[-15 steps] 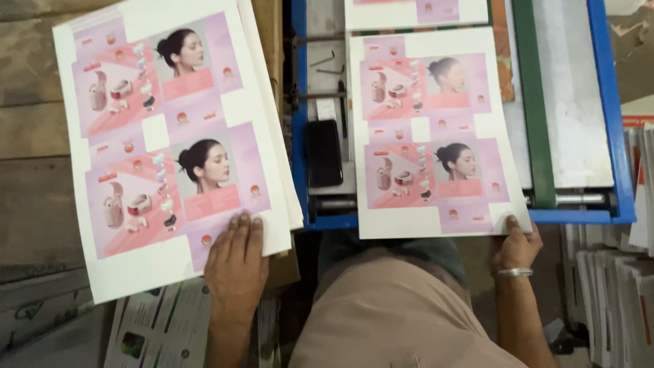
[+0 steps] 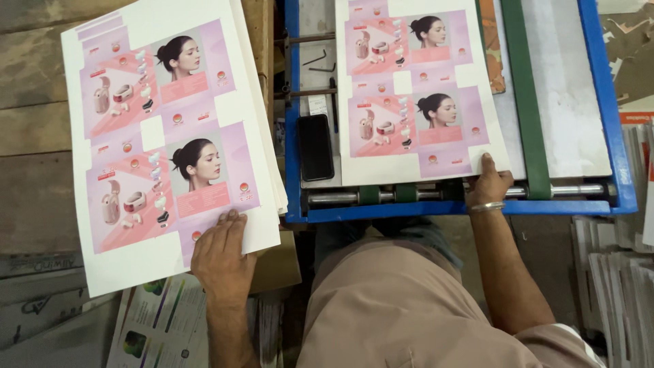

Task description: The person sits and repeatedly picks up printed sheets from a stack on the left, places them onto a blue machine with rollers, and then moves them to a stack on the right. The sheets feature pink and white graphics.

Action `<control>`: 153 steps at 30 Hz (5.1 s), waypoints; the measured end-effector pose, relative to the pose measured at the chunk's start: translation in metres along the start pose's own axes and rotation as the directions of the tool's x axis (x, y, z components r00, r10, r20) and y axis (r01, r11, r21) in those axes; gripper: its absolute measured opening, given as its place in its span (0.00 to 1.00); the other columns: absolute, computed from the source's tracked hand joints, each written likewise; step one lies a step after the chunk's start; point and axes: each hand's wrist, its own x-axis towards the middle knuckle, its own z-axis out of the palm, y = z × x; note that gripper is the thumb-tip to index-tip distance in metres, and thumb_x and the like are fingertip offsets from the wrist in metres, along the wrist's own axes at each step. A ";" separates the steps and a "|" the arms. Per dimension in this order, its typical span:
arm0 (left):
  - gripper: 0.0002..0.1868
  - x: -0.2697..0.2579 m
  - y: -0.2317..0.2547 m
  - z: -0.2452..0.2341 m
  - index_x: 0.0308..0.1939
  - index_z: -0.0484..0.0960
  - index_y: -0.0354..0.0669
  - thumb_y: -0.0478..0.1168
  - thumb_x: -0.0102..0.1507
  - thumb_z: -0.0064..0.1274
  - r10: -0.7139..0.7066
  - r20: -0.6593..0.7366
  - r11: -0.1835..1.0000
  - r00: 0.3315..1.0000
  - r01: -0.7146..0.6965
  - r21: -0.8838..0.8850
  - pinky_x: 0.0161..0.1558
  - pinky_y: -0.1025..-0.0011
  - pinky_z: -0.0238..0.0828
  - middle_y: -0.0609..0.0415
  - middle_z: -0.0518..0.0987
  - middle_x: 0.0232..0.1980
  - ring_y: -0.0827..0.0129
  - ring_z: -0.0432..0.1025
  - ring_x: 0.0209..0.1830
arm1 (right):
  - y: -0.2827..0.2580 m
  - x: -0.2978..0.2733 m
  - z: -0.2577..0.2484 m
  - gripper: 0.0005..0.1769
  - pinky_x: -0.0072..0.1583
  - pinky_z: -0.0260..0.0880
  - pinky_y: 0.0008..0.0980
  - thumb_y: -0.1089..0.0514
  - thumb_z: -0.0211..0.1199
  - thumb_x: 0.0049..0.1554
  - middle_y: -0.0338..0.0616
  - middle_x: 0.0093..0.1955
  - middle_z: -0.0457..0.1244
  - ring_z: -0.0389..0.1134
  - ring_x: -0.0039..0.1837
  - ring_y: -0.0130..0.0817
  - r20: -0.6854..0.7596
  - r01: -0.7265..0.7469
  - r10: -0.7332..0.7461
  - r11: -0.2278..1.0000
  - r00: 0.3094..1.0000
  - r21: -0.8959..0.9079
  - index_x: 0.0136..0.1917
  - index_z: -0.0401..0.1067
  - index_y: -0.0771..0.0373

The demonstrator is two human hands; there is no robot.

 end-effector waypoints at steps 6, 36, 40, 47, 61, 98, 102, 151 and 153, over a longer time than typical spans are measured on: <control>0.25 -0.005 0.001 -0.001 0.54 0.81 0.38 0.30 0.51 0.59 -0.045 0.057 0.998 0.997 0.047 -0.041 0.61 0.56 0.70 0.48 0.82 0.58 0.54 0.75 0.60 | -0.015 0.002 0.022 0.18 0.47 0.80 0.41 0.55 0.60 0.65 0.53 0.51 0.68 0.74 0.48 0.45 0.218 -0.191 0.180 0.981 0.959 0.031 0.61 0.64 0.71; 0.28 0.032 0.033 0.020 0.63 0.77 0.36 0.32 0.57 0.55 -0.042 -0.008 0.957 0.999 0.038 -0.289 0.65 0.51 0.66 0.41 0.78 0.58 0.45 0.71 0.60 | -0.054 -0.164 0.110 0.24 0.62 0.78 0.42 0.57 0.57 0.63 0.53 0.63 0.68 0.72 0.62 0.43 0.851 -0.217 0.381 0.922 0.360 -0.321 0.70 0.66 0.69; 0.36 0.041 0.113 0.040 0.63 0.73 0.30 0.45 0.55 0.61 0.165 0.228 0.970 0.960 -0.115 -0.215 0.73 0.44 0.52 0.40 0.74 0.64 0.48 0.65 0.68 | -0.050 -0.221 0.118 0.29 0.53 0.70 0.30 0.61 0.60 0.65 0.43 0.64 0.64 0.65 0.57 0.31 0.922 -0.256 0.351 0.918 0.165 -0.304 0.78 0.62 0.63; 0.40 0.034 0.067 0.003 0.66 0.72 0.34 0.57 0.57 0.60 0.143 0.280 0.965 0.949 -0.070 -0.254 0.73 0.42 0.42 0.34 0.65 0.74 0.46 0.55 0.77 | -0.062 -0.170 0.108 0.23 0.46 0.70 0.32 0.64 0.57 0.64 0.46 0.59 0.66 0.69 0.53 0.35 0.575 -0.163 0.217 0.976 0.789 -0.145 0.72 0.65 0.69; 0.22 0.023 -0.006 -0.008 0.61 0.79 0.36 0.37 0.64 0.58 0.058 0.157 0.998 0.986 -0.058 -0.007 0.65 0.58 0.69 0.43 0.80 0.62 0.54 0.73 0.65 | -0.061 -0.024 0.008 0.17 0.44 0.71 0.34 0.67 0.57 0.63 0.47 0.57 0.67 0.71 0.52 0.38 0.041 0.121 -0.117 0.989 0.992 -0.088 0.65 0.66 0.64; 0.25 -0.004 0.010 0.012 0.56 0.82 0.39 0.29 0.53 0.61 -0.034 0.034 0.999 0.999 0.033 0.042 0.62 0.58 0.68 0.54 0.81 0.58 0.59 0.72 0.60 | -0.023 -0.006 0.032 0.15 0.60 0.79 0.45 0.58 0.53 0.67 0.59 0.58 0.64 0.71 0.59 0.51 0.286 -0.151 0.192 0.975 0.939 -0.160 0.60 0.63 0.73; 0.27 -0.002 0.012 0.011 0.56 0.82 0.39 0.28 0.51 0.60 -0.046 0.038 0.998 0.998 0.044 0.039 0.62 0.58 0.68 0.53 0.81 0.59 0.59 0.72 0.61 | -0.020 0.018 0.044 0.15 0.57 0.79 0.43 0.59 0.55 0.67 0.57 0.56 0.65 0.72 0.56 0.48 0.318 -0.144 0.196 0.973 0.928 -0.179 0.61 0.63 0.72; 0.22 0.020 -0.002 0.000 0.57 0.82 0.38 0.35 0.59 0.63 0.015 0.141 1.000 0.990 -0.013 -0.017 0.61 0.60 0.71 0.49 0.82 0.59 0.58 0.75 0.62 | -0.048 -0.019 -0.025 0.16 0.56 0.84 0.39 0.71 0.59 0.64 0.55 0.62 0.68 0.75 0.58 0.43 0.123 0.053 -0.042 0.995 0.992 -0.087 0.65 0.65 0.78; 0.22 0.022 -0.001 -0.004 0.56 0.82 0.38 0.35 0.58 0.63 0.007 0.141 1.000 0.990 -0.006 -0.006 0.62 0.60 0.71 0.50 0.82 0.59 0.59 0.75 0.62 | -0.042 -0.043 -0.043 0.17 0.55 0.81 0.38 0.71 0.57 0.65 0.54 0.62 0.67 0.74 0.58 0.44 0.171 0.050 -0.037 0.996 0.985 -0.073 0.67 0.66 0.76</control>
